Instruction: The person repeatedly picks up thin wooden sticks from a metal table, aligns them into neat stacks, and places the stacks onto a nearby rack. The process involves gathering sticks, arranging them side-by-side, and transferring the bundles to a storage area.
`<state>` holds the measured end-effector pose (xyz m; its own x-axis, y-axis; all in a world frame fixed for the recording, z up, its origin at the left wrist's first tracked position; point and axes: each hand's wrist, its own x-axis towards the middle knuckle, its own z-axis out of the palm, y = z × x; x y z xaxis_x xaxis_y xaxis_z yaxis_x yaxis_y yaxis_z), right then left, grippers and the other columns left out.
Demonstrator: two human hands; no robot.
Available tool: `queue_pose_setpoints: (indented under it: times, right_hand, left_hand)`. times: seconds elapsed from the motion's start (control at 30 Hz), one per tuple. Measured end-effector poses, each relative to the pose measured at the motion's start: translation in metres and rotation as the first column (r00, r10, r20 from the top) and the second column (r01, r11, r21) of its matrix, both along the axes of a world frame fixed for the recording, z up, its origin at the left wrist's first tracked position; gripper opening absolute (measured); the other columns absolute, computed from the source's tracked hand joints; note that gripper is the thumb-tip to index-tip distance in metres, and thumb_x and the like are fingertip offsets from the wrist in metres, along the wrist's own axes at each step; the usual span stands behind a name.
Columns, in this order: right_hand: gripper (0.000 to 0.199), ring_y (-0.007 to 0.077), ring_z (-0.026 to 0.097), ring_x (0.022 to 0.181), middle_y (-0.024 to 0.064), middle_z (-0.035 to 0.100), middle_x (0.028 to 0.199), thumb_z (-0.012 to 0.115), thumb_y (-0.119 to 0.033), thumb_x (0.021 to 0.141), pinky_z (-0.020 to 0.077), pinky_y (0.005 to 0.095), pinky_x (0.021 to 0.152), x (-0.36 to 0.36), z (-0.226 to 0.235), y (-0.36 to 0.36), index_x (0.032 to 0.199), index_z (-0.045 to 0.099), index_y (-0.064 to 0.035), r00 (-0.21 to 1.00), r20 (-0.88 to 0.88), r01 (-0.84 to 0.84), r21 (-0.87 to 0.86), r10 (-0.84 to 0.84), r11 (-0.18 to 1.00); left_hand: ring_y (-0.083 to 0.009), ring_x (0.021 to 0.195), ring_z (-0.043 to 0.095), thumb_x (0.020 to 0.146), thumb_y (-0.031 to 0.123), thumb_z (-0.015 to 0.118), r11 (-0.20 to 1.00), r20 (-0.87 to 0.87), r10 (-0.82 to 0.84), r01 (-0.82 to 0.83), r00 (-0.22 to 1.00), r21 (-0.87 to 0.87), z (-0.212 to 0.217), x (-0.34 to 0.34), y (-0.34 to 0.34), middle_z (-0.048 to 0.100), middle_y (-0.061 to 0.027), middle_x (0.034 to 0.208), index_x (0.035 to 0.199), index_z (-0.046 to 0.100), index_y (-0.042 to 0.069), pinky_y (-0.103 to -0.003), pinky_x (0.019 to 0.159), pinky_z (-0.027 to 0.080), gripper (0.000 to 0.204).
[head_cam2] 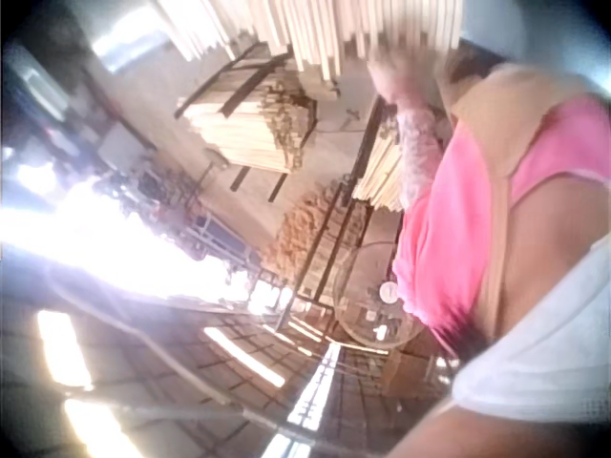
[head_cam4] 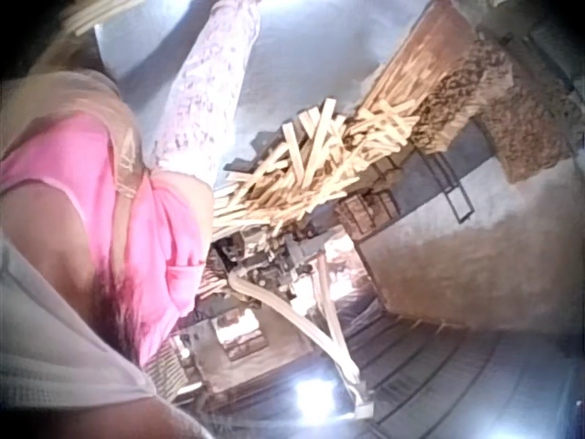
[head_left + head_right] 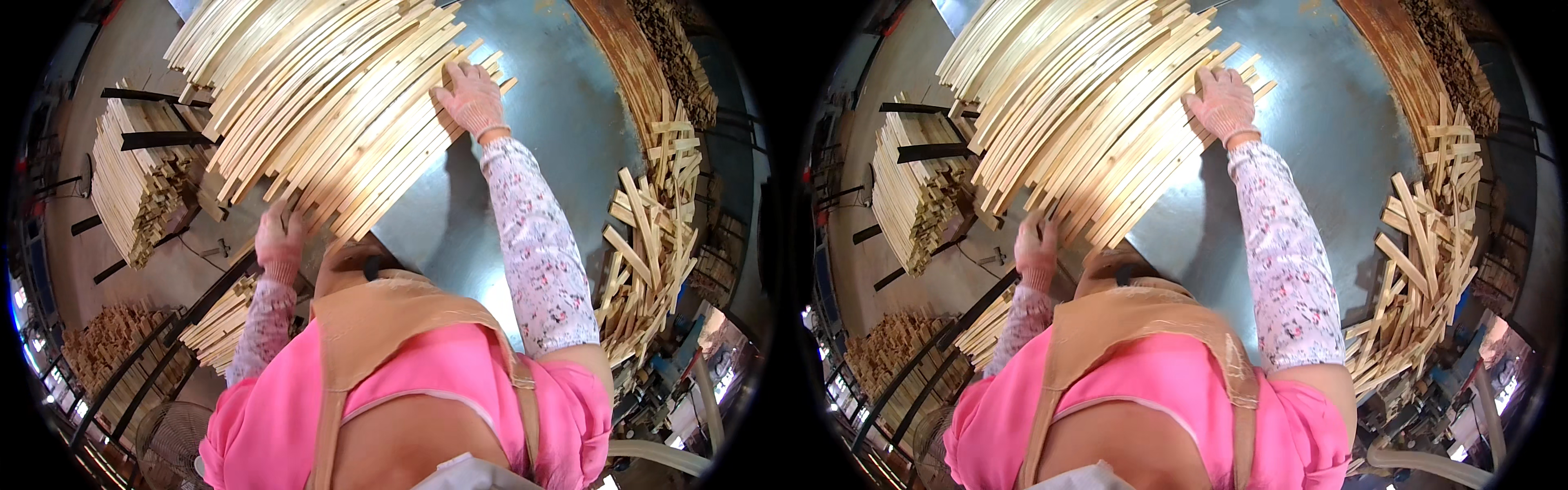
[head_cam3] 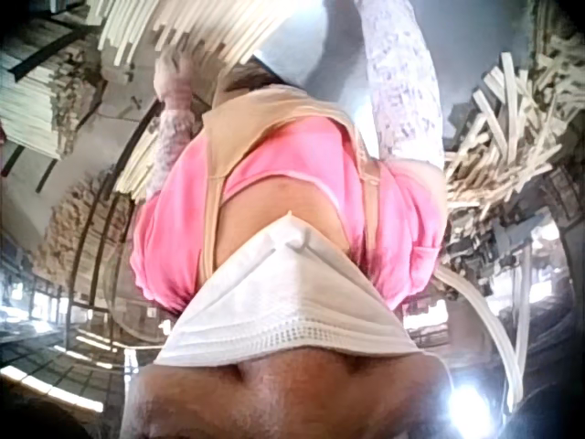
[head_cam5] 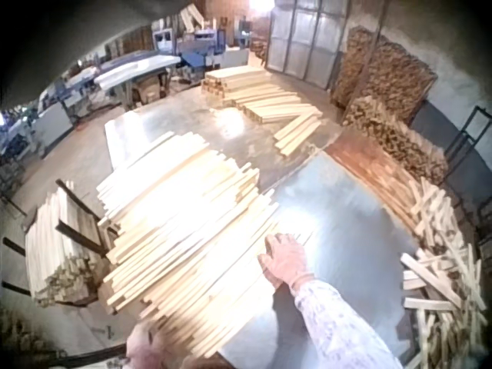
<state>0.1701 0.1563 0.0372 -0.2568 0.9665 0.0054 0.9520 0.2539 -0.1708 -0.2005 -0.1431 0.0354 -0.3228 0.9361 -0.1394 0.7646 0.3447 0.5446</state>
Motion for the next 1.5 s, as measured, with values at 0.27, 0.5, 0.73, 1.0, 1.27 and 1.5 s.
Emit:
queue_pose_setpoints:
  times: [0.27, 0.5, 0.73, 1.0, 1.27, 1.5]
  right_hand:
    - [0.057, 0.0317, 0.060, 0.132, 0.0123, 0.070, 0.134, 0.059, -0.057, 0.099, 0.0484, 0.0517, 0.107, -0.005, 0.001, 0.100, 0.134, 0.070, -0.0137, 0.994, 0.106, 0.006, -0.139, 0.008, 0.990]
    - [0.041, 0.0294, 0.071, 0.113, 0.0210, 0.073, 0.123, 0.072, -0.024, 0.105, 0.0600, 0.0453, 0.101, -0.017, 0.030, 0.037, 0.134, 0.061, 0.0036, -0.515, -0.708, -0.076, -0.525, -0.484, 0.848]
    - [0.034, 0.0265, 0.076, 0.095, 0.0165, 0.077, 0.106, 0.059, -0.027, 0.108, 0.0631, 0.0394, 0.081, 0.006, 0.064, -0.026, 0.127, 0.069, 0.0006, 0.522, -0.761, -0.121, -0.513, -0.385, 0.850]
    - [0.046, 0.0309, 0.075, 0.093, 0.0143, 0.079, 0.105, 0.072, -0.044, 0.094, 0.0582, 0.0435, 0.087, 0.031, 0.150, -0.088, 0.122, 0.075, -0.0079, 0.969, -0.192, -0.238, -0.541, 0.157, 0.807]
    - [0.052, 0.0339, 0.075, 0.115, 0.0184, 0.079, 0.121, 0.061, -0.043, 0.102, 0.0559, 0.0421, 0.104, 0.088, 0.075, -0.226, 0.136, 0.072, -0.0061, 0.542, -0.596, 0.451, -0.389, -0.593, 0.803]
    - [0.064, 0.0443, 0.068, 0.122, 0.0251, 0.068, 0.141, 0.067, -0.036, 0.099, 0.0565, 0.0469, 0.104, 0.072, 0.016, -0.337, 0.156, 0.054, -0.0112, 0.769, -0.581, 0.234, -0.129, -0.265, 0.964]
  left_hand:
    - [-0.0228, 0.108, 0.072, 0.104, 0.029, 0.073, 0.904, 0.506, 0.409, -0.413, 0.759, -0.111, -0.014, 0.023, -0.011, 0.075, -0.0152, 0.125, 0.140, 0.063, -0.007, -0.034, 0.098, 0.056, 0.052]
    - [-0.0209, 0.112, 0.072, 0.101, 0.006, 0.072, 0.941, 0.669, 0.112, -0.295, 0.734, 0.166, 0.033, 0.052, -0.020, 0.077, -0.0117, 0.118, 0.130, 0.069, -0.004, -0.032, 0.099, 0.056, 0.031]
    - [-0.0311, 0.101, 0.075, 0.100, 0.015, 0.069, 0.766, 0.396, -0.626, 0.433, 0.672, 0.476, 0.065, 0.107, 0.087, 0.079, -0.0124, 0.107, 0.125, 0.076, 0.005, -0.040, 0.092, 0.059, 0.028]
    - [-0.0337, 0.103, 0.076, 0.101, 0.048, 0.067, 0.540, -0.372, -0.818, 0.807, 0.438, -0.239, 0.165, 0.166, 0.211, 0.079, -0.0163, 0.106, 0.131, 0.074, 0.010, -0.048, 0.095, 0.059, 0.049]
    - [-0.0370, 0.145, 0.054, 0.104, 0.050, 0.068, 0.760, 0.546, -0.383, 0.590, 0.745, -0.272, 0.063, 0.174, 0.160, 0.056, -0.0295, 0.157, 0.155, 0.047, -0.014, -0.038, 0.122, 0.040, 0.085]
    - [-0.0213, 0.115, 0.067, 0.108, 0.030, 0.069, 0.702, 0.958, -0.046, 0.691, 0.282, -0.170, 0.013, 0.287, 0.128, 0.073, -0.0123, 0.122, 0.140, 0.063, -0.005, -0.034, 0.106, 0.051, 0.048]
